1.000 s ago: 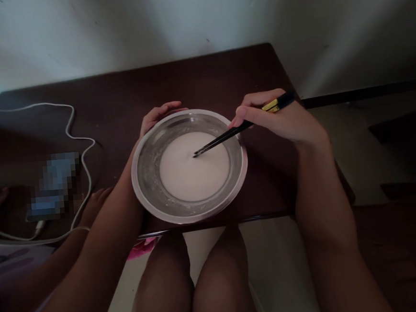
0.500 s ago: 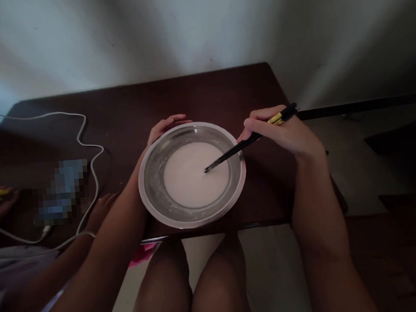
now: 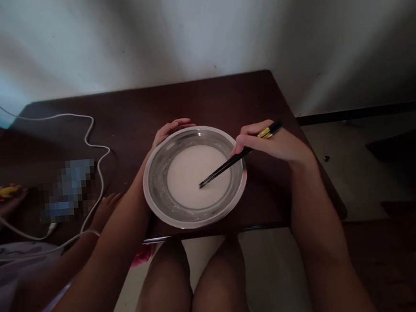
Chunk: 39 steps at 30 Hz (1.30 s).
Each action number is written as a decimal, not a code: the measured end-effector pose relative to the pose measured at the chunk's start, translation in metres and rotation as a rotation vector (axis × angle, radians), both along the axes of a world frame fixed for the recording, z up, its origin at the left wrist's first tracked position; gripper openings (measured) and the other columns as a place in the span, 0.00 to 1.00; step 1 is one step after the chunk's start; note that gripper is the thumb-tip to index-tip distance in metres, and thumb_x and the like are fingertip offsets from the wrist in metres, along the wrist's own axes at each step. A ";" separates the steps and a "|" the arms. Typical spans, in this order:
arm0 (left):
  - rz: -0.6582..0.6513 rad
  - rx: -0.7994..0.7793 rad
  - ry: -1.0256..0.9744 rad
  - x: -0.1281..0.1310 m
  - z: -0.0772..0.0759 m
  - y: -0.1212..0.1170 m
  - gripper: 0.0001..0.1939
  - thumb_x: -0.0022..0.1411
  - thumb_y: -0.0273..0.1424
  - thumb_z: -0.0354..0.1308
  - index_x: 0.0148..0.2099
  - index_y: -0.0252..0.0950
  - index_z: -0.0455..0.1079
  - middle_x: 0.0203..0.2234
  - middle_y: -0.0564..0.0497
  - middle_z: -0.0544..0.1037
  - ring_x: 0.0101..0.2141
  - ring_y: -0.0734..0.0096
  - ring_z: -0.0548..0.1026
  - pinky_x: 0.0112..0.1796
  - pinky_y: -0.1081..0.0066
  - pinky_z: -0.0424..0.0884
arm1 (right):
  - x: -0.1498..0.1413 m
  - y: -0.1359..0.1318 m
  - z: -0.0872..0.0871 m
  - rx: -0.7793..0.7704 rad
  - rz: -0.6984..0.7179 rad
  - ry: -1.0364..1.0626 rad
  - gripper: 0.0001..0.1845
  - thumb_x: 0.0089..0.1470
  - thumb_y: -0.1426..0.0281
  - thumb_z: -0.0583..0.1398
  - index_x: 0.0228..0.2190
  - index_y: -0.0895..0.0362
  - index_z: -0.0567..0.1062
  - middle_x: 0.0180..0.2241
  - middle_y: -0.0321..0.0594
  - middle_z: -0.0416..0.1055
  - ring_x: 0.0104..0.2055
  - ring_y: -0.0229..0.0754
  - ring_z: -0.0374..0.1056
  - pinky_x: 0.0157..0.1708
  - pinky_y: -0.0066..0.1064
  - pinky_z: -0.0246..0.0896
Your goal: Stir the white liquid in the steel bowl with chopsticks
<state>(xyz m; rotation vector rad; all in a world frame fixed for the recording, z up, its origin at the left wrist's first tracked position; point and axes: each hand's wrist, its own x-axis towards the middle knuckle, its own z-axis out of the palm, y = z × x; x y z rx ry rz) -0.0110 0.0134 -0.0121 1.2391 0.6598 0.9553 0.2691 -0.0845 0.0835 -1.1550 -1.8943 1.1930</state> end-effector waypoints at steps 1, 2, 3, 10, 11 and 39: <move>0.002 -0.027 0.007 0.000 0.000 0.001 0.17 0.57 0.40 0.52 0.45 0.38 0.71 0.42 0.45 0.75 0.46 0.58 0.71 0.48 0.59 0.65 | -0.001 0.001 -0.001 0.001 0.020 -0.011 0.12 0.53 0.65 0.57 0.23 0.57 0.76 0.30 0.38 0.76 0.36 0.41 0.71 0.39 0.32 0.62; 0.004 -0.052 0.011 0.001 0.000 0.002 0.16 0.57 0.40 0.51 0.44 0.38 0.71 0.42 0.45 0.76 0.45 0.58 0.72 0.48 0.59 0.66 | -0.002 0.002 -0.002 0.017 0.017 -0.019 0.11 0.52 0.65 0.57 0.24 0.56 0.76 0.30 0.38 0.76 0.36 0.41 0.71 0.39 0.32 0.62; 0.006 -0.069 0.013 0.001 0.000 0.003 0.16 0.58 0.39 0.50 0.44 0.38 0.71 0.41 0.46 0.76 0.45 0.58 0.72 0.48 0.59 0.66 | -0.002 0.003 -0.003 0.042 -0.010 -0.021 0.11 0.52 0.65 0.57 0.24 0.55 0.76 0.31 0.37 0.76 0.37 0.40 0.71 0.39 0.32 0.62; 0.015 -0.030 0.031 0.001 0.003 0.000 0.16 0.57 0.40 0.51 0.45 0.38 0.71 0.42 0.46 0.76 0.46 0.60 0.71 0.48 0.62 0.65 | 0.004 0.002 -0.001 0.036 -0.082 0.007 0.13 0.52 0.64 0.57 0.20 0.52 0.76 0.26 0.34 0.76 0.33 0.41 0.71 0.37 0.33 0.63; 0.015 -0.028 0.036 0.001 0.003 0.000 0.16 0.58 0.40 0.51 0.45 0.38 0.71 0.41 0.46 0.76 0.46 0.60 0.71 0.48 0.61 0.65 | 0.002 0.002 -0.001 0.019 -0.048 -0.006 0.12 0.52 0.64 0.58 0.20 0.52 0.76 0.27 0.34 0.76 0.34 0.41 0.71 0.37 0.33 0.64; 0.163 -0.177 -0.088 -0.011 0.010 0.003 0.21 0.58 0.42 0.46 0.46 0.35 0.70 0.44 0.43 0.75 0.47 0.59 0.71 0.49 0.56 0.64 | 0.001 0.002 0.000 0.042 -0.101 0.035 0.11 0.51 0.63 0.58 0.22 0.51 0.77 0.28 0.34 0.76 0.35 0.41 0.70 0.37 0.32 0.62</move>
